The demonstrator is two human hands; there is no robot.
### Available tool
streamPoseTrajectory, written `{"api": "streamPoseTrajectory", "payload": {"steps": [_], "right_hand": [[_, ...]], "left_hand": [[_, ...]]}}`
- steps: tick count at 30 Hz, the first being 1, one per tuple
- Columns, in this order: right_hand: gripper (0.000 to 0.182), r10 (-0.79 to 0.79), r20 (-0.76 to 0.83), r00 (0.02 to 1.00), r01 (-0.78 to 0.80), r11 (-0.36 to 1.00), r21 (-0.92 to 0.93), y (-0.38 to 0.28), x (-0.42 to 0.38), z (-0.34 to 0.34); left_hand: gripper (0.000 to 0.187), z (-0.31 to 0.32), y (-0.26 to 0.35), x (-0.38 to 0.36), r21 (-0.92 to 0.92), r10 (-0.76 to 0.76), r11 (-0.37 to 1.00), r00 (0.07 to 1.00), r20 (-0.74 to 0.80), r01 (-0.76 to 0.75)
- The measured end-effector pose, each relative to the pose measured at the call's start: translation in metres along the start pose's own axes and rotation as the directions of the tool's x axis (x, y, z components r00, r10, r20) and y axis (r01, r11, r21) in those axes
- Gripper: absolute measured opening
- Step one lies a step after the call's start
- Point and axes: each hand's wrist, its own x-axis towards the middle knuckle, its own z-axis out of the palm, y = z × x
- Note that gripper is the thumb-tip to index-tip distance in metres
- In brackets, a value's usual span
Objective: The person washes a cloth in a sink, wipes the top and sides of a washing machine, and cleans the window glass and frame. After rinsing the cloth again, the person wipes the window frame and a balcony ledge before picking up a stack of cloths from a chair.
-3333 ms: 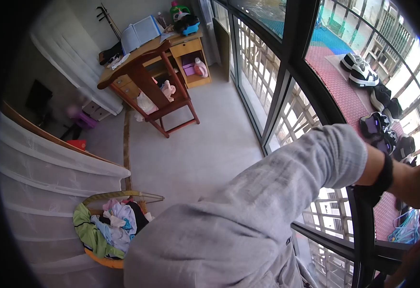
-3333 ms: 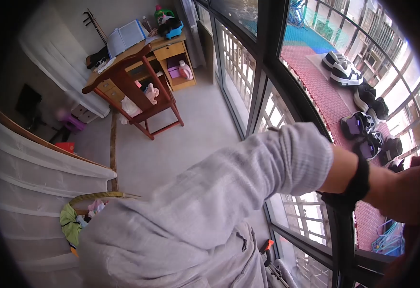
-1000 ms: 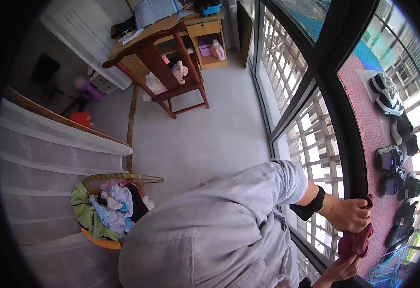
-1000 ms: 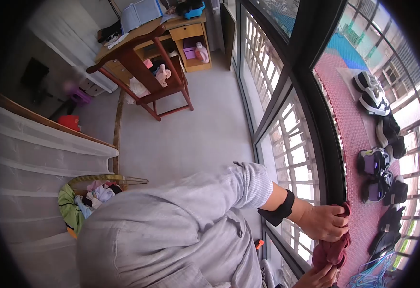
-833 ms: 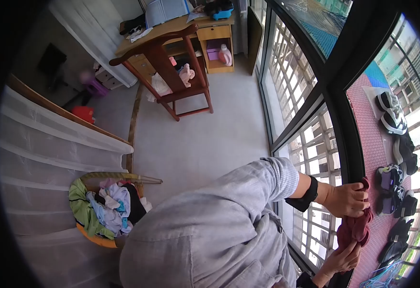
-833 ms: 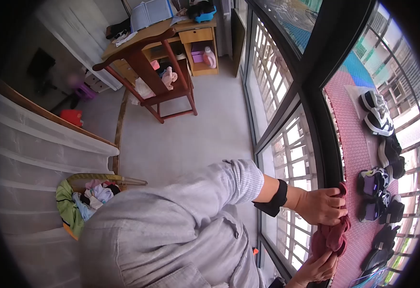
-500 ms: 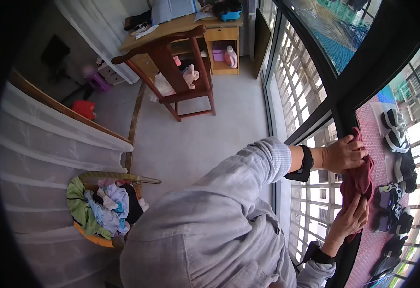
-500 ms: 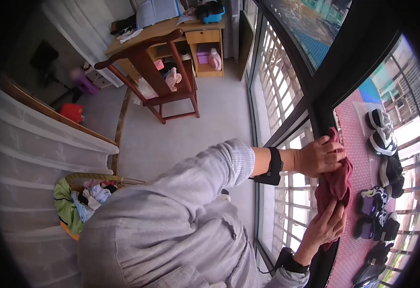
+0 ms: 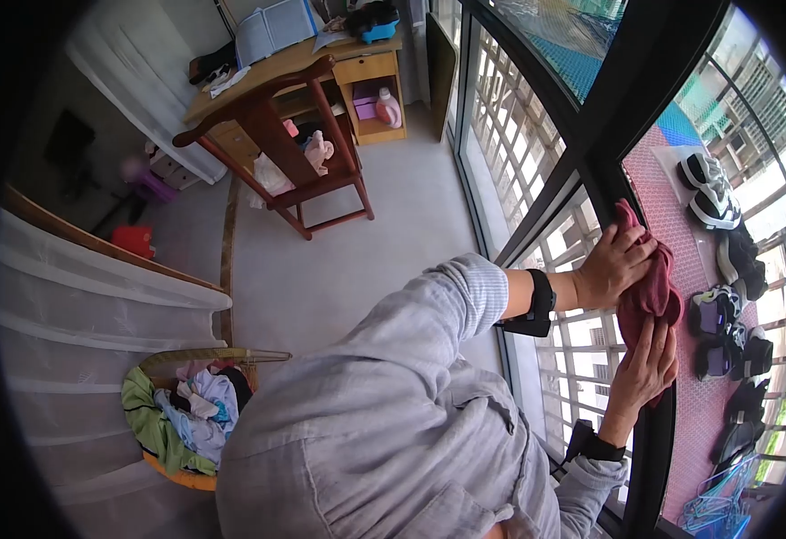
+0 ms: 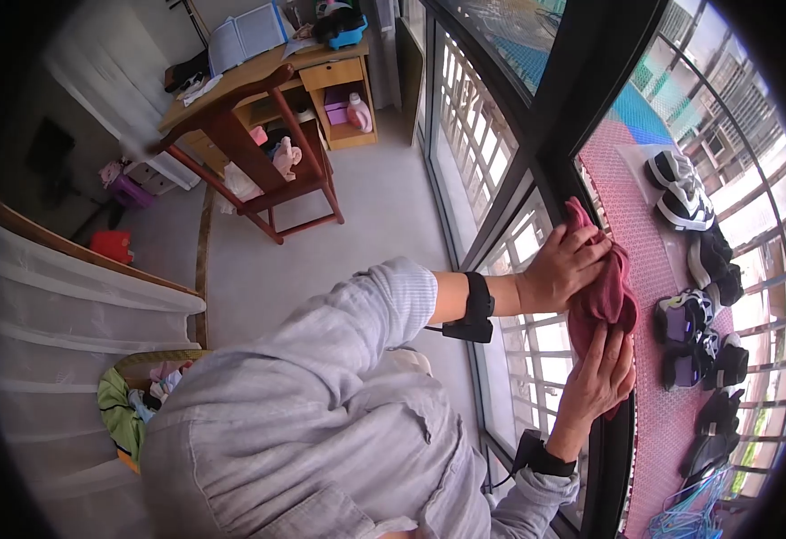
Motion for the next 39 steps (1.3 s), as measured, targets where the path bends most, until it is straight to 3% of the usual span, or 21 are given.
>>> {"api": "streamPoseTrajectory", "payload": {"steps": [4, 7, 11, 17, 19, 23, 26, 32, 39], "right_hand": [[0.032, 0.08, -0.033, 0.996, -0.082, 0.994, -0.069, 0.035, -0.07, -0.037], [0.028, 0.135, -0.058, 0.989, -0.142, 0.978, -0.154, 0.065, -0.129, -0.065], [0.025, 0.243, -0.058, 0.968, -0.249, 0.92, -0.302, 0.096, -0.203, -0.106], [0.027, 0.419, -0.143, 0.897, -0.44, 0.811, -0.385, 0.115, -0.252, -0.137], [0.028, 0.444, -0.278, 0.852, -0.52, 0.784, -0.339, 0.115, -0.246, -0.125], [0.024, 0.546, -0.403, 0.735, -0.662, 0.707, -0.249, 0.112, -0.222, -0.1], [0.023, 0.536, -0.347, 0.77, -0.636, 0.684, -0.356, 0.089, -0.194, -0.089], [0.013, 0.451, -0.337, 0.827, -0.532, 0.821, -0.207, 0.05, -0.129, -0.046], [0.017, 0.402, -0.269, 0.875, -0.439, 0.894, -0.09, -0.005, -0.041, -0.004]], "left_hand": [[0.034, 0.004, 0.081, -0.015, -0.092, 0.064, 0.994, 0.998, 0.022, -0.062], [0.025, 0.017, 0.146, -0.027, -0.225, 0.147, 0.962, 0.987, -0.066, -0.158], [0.027, 0.036, 0.223, -0.039, -0.301, 0.362, 0.873, 0.924, -0.127, -0.383], [0.039, 0.04, 0.291, -0.04, -0.466, 0.456, 0.748, 0.876, -0.158, -0.473], [0.039, 0.048, 0.288, -0.04, -0.45, 0.488, 0.736, 0.857, -0.167, -0.506], [0.036, 0.044, 0.259, -0.034, -0.493, 0.518, 0.688, 0.836, -0.18, -0.533], [0.035, 0.043, 0.225, -0.031, -0.48, 0.463, 0.722, 0.863, -0.202, -0.499], [0.021, 0.031, 0.132, -0.015, -0.361, 0.454, 0.785, 0.864, -0.219, -0.504], [0.025, 0.021, 0.023, 0.004, -0.301, 0.478, 0.808, 0.862, -0.169, -0.507]]}}
